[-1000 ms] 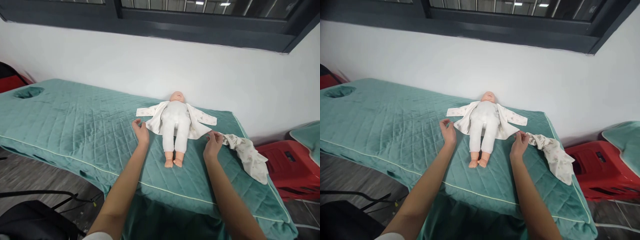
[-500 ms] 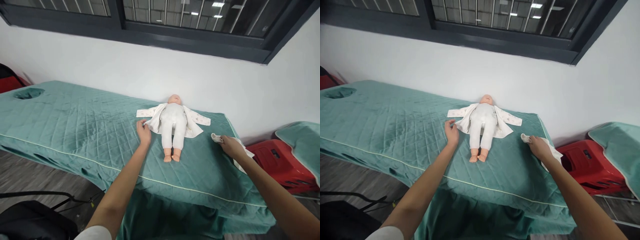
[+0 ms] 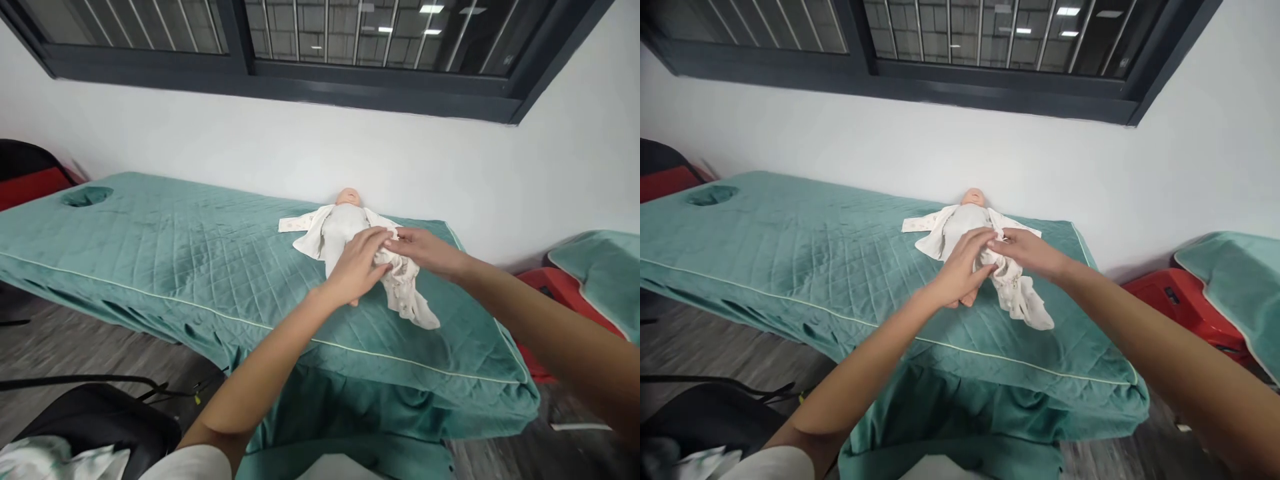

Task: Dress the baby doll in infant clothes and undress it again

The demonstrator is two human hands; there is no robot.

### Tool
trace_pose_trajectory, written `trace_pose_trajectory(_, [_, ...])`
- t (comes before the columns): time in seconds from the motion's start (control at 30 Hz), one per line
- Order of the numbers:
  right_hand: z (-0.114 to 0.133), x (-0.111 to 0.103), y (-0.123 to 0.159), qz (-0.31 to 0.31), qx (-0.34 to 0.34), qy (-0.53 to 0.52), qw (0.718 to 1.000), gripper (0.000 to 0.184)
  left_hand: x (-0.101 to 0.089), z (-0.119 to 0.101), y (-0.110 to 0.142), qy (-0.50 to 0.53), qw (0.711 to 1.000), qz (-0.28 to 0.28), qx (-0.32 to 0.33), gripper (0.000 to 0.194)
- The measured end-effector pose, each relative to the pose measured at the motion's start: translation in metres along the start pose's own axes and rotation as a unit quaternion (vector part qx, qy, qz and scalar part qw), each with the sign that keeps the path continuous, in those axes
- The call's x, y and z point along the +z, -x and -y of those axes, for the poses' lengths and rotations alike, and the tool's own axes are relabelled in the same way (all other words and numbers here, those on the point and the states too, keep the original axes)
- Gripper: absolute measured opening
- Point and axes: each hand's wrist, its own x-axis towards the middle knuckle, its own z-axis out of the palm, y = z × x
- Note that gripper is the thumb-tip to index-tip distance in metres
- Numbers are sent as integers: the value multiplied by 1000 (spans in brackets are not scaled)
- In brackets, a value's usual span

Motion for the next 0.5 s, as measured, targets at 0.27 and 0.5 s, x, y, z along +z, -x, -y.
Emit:
trace_pose_trajectory(0.27, [94,-6,25,238,-74,98,963,37,-67,-54,-7,-32,997,-36,56,23])
trace_pose_trajectory(0.5, [137,-39,42,143,-125,128,973,35,-120,-90,-15,52,986,-155,-17,14])
